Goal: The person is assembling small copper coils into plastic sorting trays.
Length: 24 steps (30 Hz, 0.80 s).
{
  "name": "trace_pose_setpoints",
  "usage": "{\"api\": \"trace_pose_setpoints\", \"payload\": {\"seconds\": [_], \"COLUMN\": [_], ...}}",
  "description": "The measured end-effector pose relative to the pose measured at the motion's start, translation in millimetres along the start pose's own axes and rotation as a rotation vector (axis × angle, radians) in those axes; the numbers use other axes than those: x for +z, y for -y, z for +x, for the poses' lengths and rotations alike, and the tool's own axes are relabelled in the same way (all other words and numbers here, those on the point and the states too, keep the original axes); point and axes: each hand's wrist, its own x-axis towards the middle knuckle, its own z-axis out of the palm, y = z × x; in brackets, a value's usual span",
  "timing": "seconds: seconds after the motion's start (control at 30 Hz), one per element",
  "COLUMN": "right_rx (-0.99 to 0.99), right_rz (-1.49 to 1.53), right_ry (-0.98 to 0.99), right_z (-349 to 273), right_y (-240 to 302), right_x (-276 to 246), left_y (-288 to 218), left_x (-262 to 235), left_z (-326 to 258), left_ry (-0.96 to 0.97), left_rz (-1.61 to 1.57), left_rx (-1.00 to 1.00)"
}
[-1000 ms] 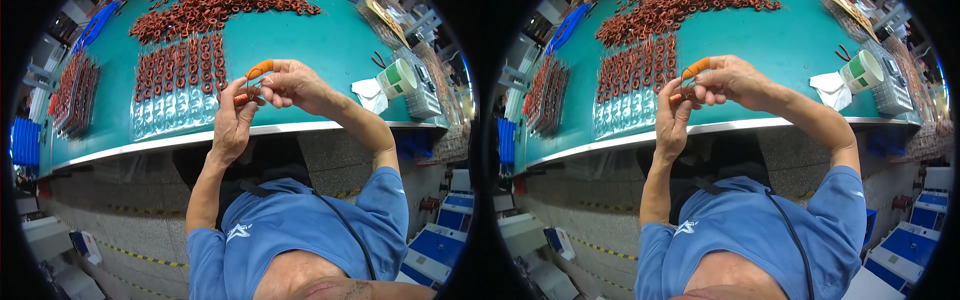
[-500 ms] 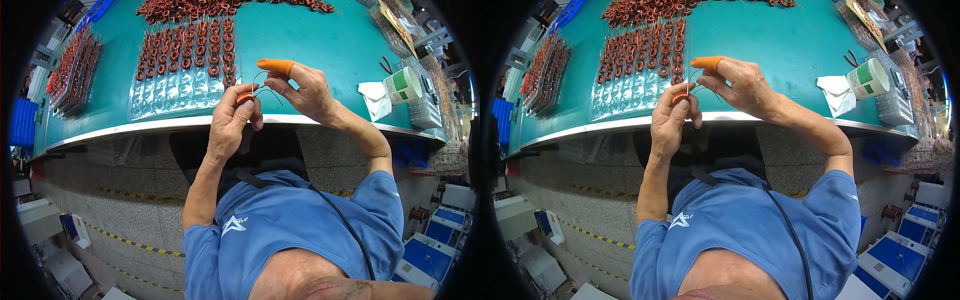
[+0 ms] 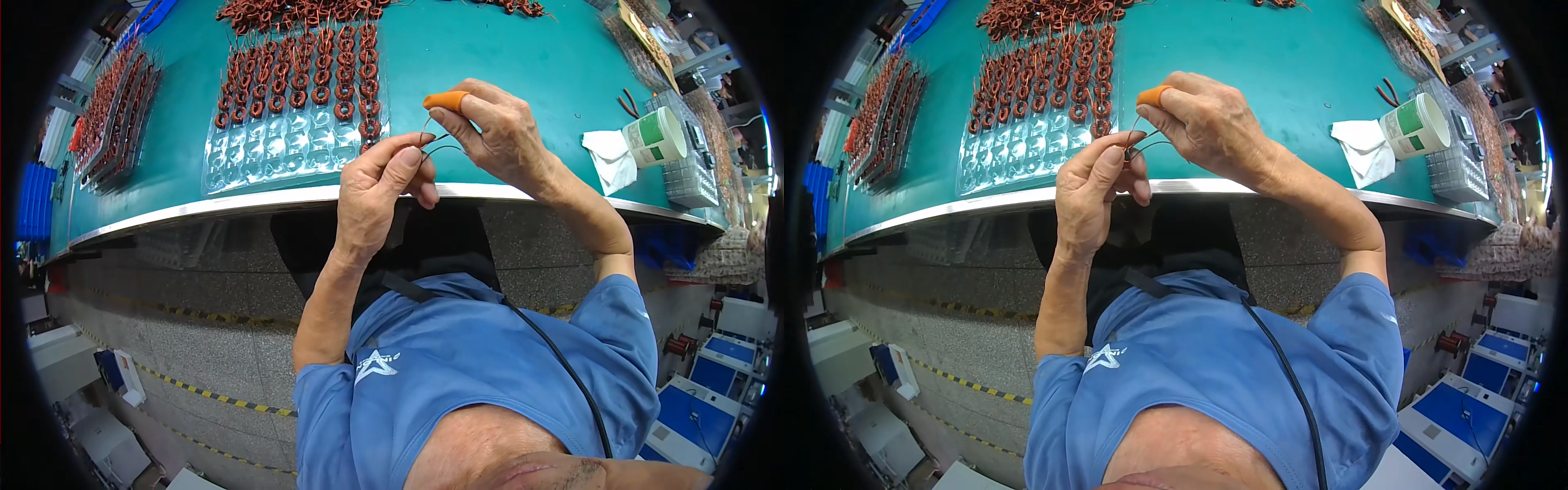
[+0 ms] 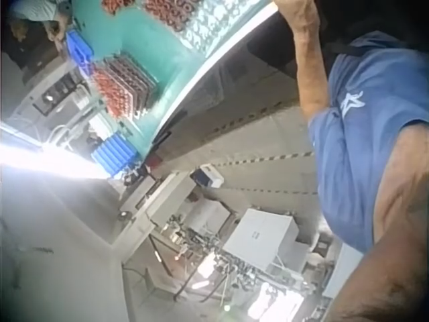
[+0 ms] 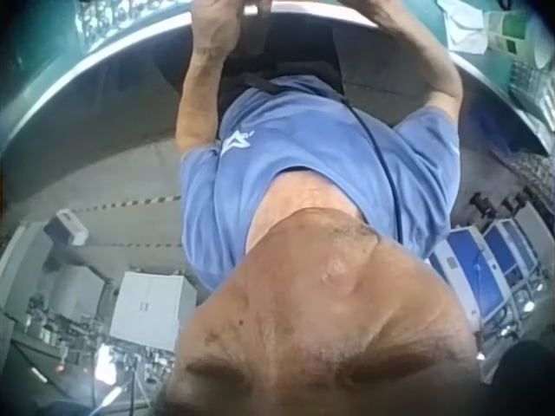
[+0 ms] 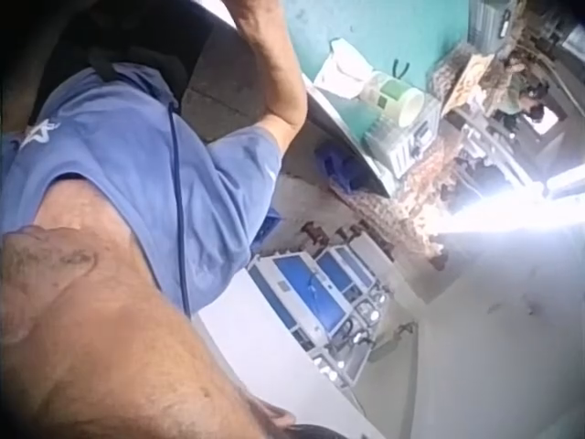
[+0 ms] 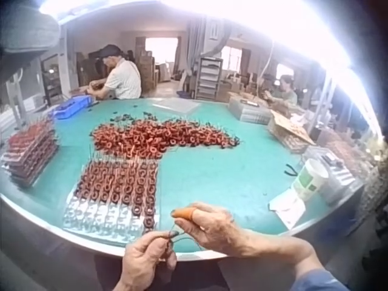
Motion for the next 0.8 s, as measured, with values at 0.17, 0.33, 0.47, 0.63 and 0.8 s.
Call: {"api": "trace_pose_setpoints", "payload": {"seconds": [0.17,0.33,0.47,0.63,0.8], "right_rx": [-0.08,-0.185,0.362,0.483,0.701], "right_rz": [-0.065,-0.006,0.395,0.826,1.328], "right_ry": [-0.033,-0.142,0.135,0.166,0.201], "right_z": [3,-1,7,10,5], "right_y": [0,28,14,-10,-13], "right_x": [-2,-1,-16,-5,4], "left_y": [-1,11,10,10,11], "left_x": [1,-6,-7,-1,-1], "left_z": [2,14,5,-1,-4], "left_ry": [-0.146,-0.233,-0.202,-0.158,-0.117], "left_rz": [0.087,0.103,0.054,0.044,0.003], "left_rx": [0.034,0.098,0.108,0.284,0.351]}}
